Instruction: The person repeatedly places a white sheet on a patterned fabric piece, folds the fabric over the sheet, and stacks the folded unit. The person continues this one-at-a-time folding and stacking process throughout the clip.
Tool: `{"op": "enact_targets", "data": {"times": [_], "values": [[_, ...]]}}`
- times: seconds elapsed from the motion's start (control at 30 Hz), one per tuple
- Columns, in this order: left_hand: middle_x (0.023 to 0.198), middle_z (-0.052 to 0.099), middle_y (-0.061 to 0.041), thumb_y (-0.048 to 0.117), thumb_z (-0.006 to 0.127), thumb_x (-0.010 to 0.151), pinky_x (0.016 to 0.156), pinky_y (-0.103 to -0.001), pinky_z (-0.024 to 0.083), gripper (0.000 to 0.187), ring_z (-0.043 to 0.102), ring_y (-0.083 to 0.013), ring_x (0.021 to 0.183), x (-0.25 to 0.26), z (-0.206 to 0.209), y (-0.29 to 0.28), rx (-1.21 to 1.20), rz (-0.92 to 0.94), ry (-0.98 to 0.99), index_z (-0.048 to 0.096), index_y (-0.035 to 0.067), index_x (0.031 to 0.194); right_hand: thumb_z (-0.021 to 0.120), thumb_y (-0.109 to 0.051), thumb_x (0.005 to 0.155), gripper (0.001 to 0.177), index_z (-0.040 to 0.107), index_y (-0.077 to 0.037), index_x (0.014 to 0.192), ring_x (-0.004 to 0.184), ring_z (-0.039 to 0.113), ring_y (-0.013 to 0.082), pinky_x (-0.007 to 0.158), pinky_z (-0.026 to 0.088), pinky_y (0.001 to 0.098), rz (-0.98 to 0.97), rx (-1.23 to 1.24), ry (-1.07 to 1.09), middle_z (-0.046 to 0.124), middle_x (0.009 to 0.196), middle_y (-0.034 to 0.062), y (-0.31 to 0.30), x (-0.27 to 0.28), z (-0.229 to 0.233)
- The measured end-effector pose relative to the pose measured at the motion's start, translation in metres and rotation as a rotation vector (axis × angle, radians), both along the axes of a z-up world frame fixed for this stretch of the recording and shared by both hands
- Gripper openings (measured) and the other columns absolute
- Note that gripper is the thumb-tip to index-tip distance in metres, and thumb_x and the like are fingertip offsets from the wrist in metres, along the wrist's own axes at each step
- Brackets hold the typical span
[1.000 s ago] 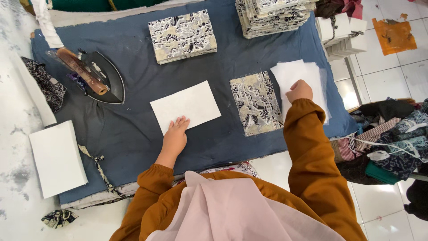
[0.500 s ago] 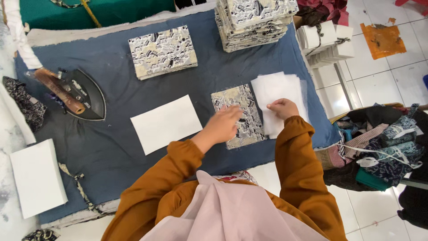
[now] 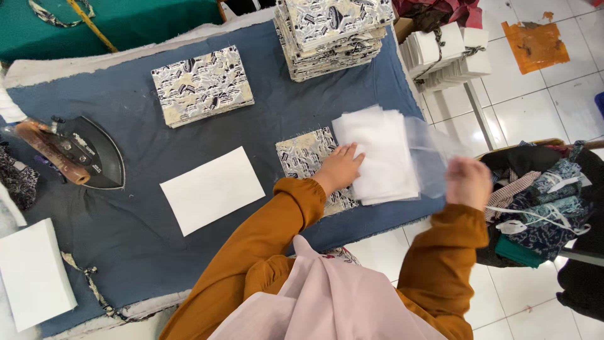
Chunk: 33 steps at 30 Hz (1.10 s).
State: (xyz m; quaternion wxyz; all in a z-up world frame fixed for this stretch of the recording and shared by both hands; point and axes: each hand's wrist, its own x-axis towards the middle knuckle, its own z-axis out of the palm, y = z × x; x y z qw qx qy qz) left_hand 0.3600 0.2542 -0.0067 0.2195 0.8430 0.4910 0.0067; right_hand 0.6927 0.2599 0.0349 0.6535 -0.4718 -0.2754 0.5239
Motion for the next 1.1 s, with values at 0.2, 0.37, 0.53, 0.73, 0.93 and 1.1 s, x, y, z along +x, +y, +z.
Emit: {"op": "enact_targets", "data": {"times": [0.2,0.37,0.53,0.73,0.93,1.1], "values": [[0.163,0.026,-0.027,0.042,0.064,0.096,0.124,-0.047,0.02,0.074,0.029,-0.0386,0.152,-0.01,0.037,-0.009,0.01,0.01,-0.154,0.034,0.009,0.155,0.071,-0.005,0.109,0.014,0.058,-0.002,0.106,0.084,0.051,0.016,0.075,0.046,0.0311,-0.493,0.22,-1.093,0.055,0.103,0.006,-0.048,0.006,0.076],[0.163,0.026,-0.026,0.047,0.078,0.083,0.125,-0.053,0.019,0.099,0.027,-0.0419,0.151,-0.036,0.098,-0.074,0.23,-0.063,-0.684,0.026,0.007,0.158,0.088,-0.032,0.086,0.03,0.072,-0.01,0.098,0.054,0.055,0.0259,0.052,0.044,0.0392,0.092,0.037,-1.587,0.054,0.065,0.0081,-0.09,-0.145,0.092],[0.148,0.054,-0.013,0.017,0.075,0.08,0.126,-0.059,0.022,0.078,0.048,-0.035,0.145,-0.112,0.123,-0.146,0.386,0.129,-0.625,0.042,0.01,0.151,0.079,-0.027,0.085,0.021,0.071,-0.008,0.091,0.071,0.065,0.0326,0.063,0.05,0.0443,0.68,0.149,-1.511,0.068,0.077,0.0132,-0.133,-0.272,0.101],[0.088,0.07,-0.005,0.006,0.073,0.08,0.12,-0.06,0.03,0.019,0.069,-0.026,0.091,-0.229,0.117,-0.223,0.234,0.344,-0.509,0.07,0.011,0.099,0.081,-0.021,0.082,0.027,0.077,-0.012,0.107,0.057,0.057,0.0274,0.058,0.047,0.0385,1.222,0.285,-1.232,0.059,0.067,0.013,-0.146,-0.333,0.116],[0.089,0.069,-0.003,0.012,0.073,0.087,0.079,-0.034,0.055,0.008,0.066,-0.0157,0.084,-0.32,0.091,-0.267,-0.081,0.607,-0.834,0.07,0.006,0.092,0.08,-0.022,0.087,0.023,0.07,-0.006,0.1,0.073,0.065,0.0137,0.066,0.054,0.0291,1.405,0.311,-1.019,0.068,0.085,0.0042,-0.116,-0.375,0.078],[0.081,0.07,0.001,0.014,0.078,0.088,0.069,-0.027,0.051,0.014,0.062,-0.0081,0.074,-0.379,0.048,-0.245,-0.13,0.959,-0.903,0.075,0.003,0.097,0.077,-0.019,0.089,0.025,0.068,-0.005,0.107,0.081,0.07,0.014,0.073,0.055,0.0302,1.331,0.124,-0.986,0.073,0.087,0.006,-0.063,-0.421,0.024]]}}
